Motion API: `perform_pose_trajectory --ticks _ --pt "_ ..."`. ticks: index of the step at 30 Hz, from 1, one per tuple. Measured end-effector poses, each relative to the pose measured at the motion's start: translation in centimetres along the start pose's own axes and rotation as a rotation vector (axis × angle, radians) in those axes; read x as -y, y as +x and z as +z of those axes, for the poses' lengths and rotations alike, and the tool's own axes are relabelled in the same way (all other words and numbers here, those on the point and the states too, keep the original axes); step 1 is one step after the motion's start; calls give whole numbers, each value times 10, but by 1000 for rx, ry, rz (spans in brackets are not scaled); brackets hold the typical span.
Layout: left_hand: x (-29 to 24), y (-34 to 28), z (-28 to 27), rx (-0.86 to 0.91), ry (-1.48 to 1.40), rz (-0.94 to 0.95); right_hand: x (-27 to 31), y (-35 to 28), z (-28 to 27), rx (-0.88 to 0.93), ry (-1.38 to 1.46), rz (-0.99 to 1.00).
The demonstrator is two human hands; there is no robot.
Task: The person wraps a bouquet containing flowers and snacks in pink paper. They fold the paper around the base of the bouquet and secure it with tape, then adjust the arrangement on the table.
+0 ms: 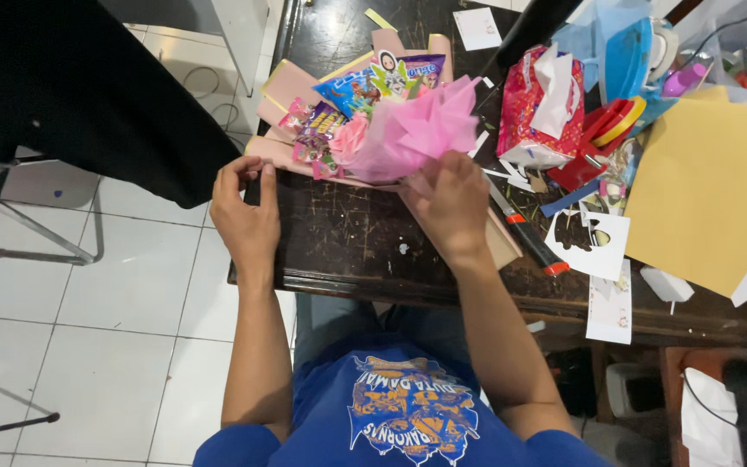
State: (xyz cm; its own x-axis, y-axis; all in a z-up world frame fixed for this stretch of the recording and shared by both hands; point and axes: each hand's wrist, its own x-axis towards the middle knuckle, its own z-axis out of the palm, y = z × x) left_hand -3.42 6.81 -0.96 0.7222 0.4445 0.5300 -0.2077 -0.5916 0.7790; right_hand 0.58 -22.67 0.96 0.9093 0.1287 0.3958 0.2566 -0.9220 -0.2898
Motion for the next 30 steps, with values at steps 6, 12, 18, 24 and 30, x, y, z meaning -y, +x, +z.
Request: perform_pose_trajectory --ticks 6,12,18,24,30 --pt "4 17 -18 49 -129 -163 0 13 -89 -93 229 -258" --pt "4 17 -1 294 -318 -381 -71 -13 -123 -30 309 -203" --pt "14 1 15 339 -446 -526 -125 -54 -116 -107 229 -164" --pt "-37 11 -4 431 -416 -483 -156 -74 -117 -80 309 -114" --pt "-24 33 -1 427 -650 -491 -169 -92 -142 42 560 33"
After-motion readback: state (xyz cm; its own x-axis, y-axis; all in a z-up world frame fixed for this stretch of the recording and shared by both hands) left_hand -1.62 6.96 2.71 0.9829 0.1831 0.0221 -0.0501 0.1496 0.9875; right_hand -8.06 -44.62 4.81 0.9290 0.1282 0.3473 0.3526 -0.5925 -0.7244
